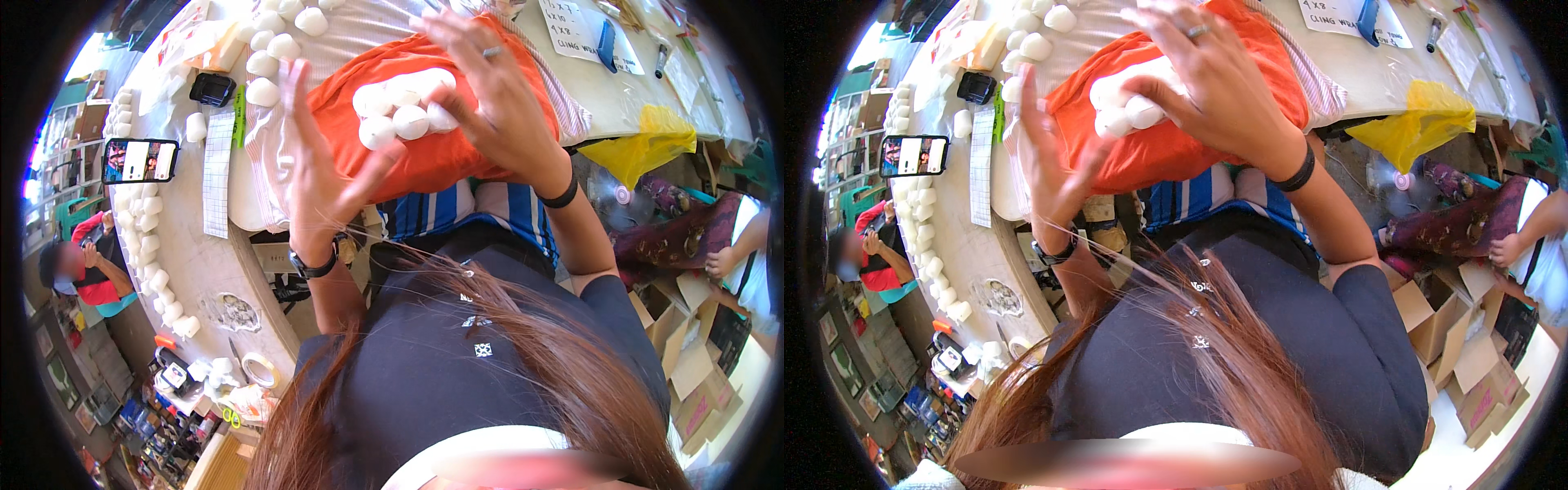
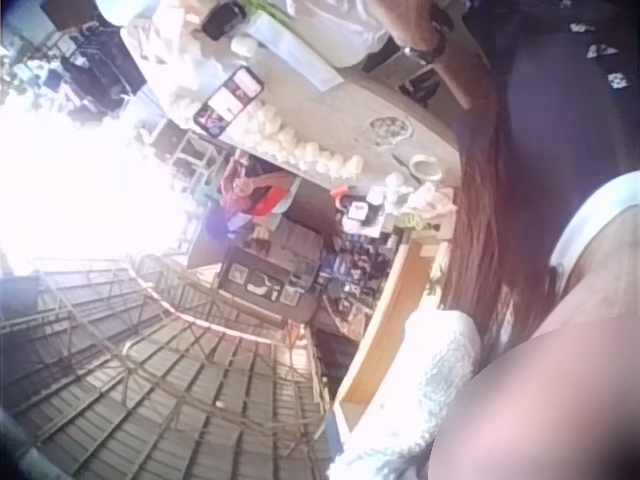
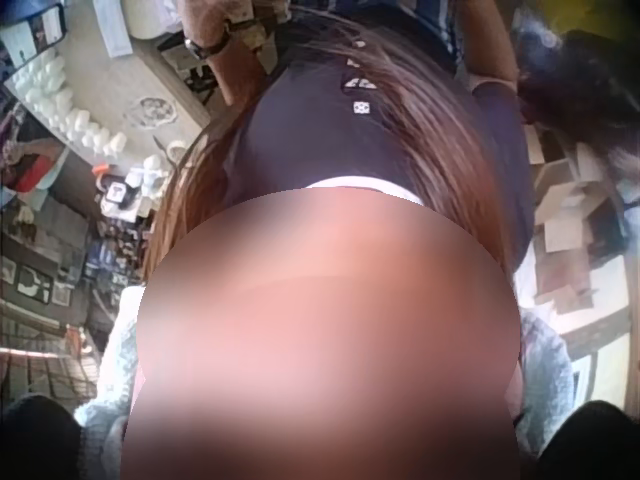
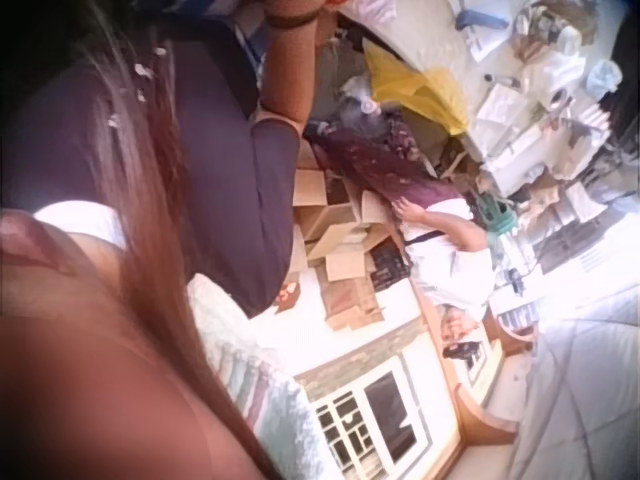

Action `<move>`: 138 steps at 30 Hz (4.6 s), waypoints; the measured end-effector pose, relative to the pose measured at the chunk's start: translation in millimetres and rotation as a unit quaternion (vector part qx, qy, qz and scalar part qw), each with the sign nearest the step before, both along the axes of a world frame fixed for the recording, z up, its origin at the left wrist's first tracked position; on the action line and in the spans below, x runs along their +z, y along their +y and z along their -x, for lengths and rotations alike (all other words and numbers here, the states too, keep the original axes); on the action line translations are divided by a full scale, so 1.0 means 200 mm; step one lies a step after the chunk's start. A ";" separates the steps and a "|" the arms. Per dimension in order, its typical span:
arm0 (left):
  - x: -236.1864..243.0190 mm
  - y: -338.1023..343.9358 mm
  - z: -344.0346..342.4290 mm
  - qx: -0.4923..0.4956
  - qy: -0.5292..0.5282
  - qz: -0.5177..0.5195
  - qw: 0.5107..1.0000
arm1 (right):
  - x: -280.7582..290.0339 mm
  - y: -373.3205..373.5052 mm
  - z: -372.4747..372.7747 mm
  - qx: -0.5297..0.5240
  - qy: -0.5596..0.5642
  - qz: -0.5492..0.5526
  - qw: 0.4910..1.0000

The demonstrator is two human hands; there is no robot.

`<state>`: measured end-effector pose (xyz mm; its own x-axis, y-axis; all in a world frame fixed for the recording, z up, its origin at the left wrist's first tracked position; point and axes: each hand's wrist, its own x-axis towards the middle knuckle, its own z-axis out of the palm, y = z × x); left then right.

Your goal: The person wraps small white dough balls in plastic film by hand. They pick up a dough ball, place it on a sheet of plastic, and fold the plastic around it to create a sealed package. The wrapped items are placed on a red cloth on the table.

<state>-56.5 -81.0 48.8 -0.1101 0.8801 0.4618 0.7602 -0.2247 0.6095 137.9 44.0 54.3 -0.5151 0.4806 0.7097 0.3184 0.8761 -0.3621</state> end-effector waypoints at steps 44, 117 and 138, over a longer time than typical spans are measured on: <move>-0.56 2.18 1.79 -0.068 0.276 0.236 0.929 | -0.55 -2.61 -2.78 -0.694 -0.222 0.672 0.133; -0.17 0.20 -0.28 -0.164 -0.406 -0.036 0.898 | -0.21 -0.11 -0.23 0.160 0.267 0.350 0.883; -0.22 0.23 -0.24 -0.176 -0.509 -0.029 0.842 | -0.08 -0.12 -0.18 0.149 0.323 0.410 0.840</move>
